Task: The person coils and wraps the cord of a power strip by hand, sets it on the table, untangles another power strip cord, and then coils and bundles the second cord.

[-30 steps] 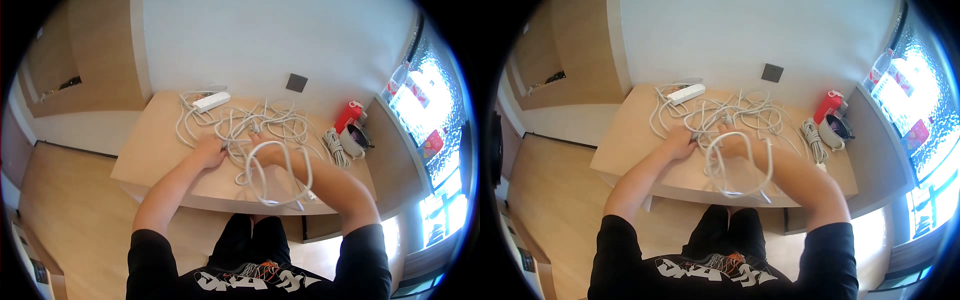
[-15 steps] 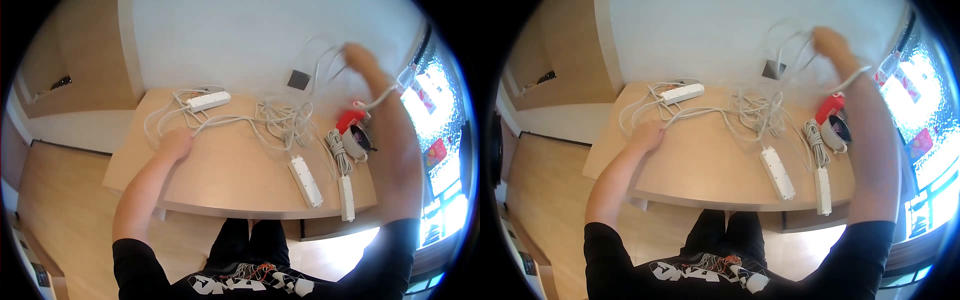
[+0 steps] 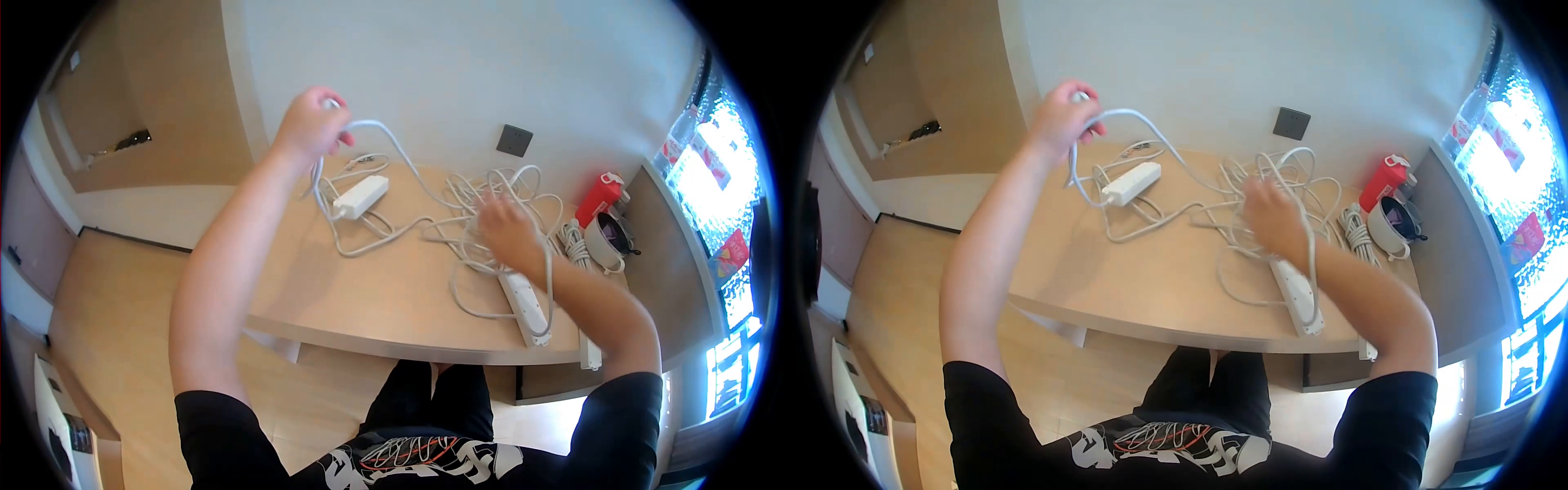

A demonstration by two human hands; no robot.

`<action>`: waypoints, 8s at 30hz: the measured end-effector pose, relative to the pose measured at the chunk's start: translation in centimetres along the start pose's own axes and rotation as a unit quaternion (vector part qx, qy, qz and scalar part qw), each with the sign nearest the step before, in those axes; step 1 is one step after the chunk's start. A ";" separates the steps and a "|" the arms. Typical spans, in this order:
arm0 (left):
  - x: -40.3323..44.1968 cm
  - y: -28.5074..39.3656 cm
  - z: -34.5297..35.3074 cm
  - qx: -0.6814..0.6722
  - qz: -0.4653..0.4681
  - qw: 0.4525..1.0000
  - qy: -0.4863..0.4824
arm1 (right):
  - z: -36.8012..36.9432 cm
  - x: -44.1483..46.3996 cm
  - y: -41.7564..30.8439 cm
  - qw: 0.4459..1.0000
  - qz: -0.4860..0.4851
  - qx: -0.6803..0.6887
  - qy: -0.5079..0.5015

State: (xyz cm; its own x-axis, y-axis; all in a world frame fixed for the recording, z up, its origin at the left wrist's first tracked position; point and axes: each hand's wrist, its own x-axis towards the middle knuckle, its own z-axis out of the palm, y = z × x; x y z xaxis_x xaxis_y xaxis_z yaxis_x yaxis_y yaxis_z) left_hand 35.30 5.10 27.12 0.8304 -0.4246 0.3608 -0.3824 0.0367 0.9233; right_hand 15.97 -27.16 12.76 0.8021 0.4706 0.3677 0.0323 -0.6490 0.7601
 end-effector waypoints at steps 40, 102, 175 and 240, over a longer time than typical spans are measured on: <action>-11.3 32.2 -42.5 0.650 0.101 0.542 0.523 | 11.9 6.7 -5.4 0.661 0.349 0.637 -0.189; -32.3 -6.9 5.2 -0.148 -0.066 0.961 -0.225 | -22.1 -4.7 -10.6 0.668 -0.071 0.655 0.347; -14.4 -13.1 11.6 0.515 -0.032 0.835 -0.191 | -16.9 -7.7 -13.9 0.419 0.406 0.807 -0.095; -26.8 -4.8 -13.1 0.779 -0.126 0.613 -0.051 | -12.8 8.9 -13.5 0.772 0.082 0.526 -0.347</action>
State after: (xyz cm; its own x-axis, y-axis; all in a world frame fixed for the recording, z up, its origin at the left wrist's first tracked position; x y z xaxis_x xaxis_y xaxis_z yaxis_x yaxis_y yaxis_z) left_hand 20.20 28.18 14.70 0.9433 -0.2961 0.1501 -0.2356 -0.9158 -0.3253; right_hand 15.04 -6.50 12.64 0.9614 0.1332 -0.2407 0.0696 -0.9643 -0.2556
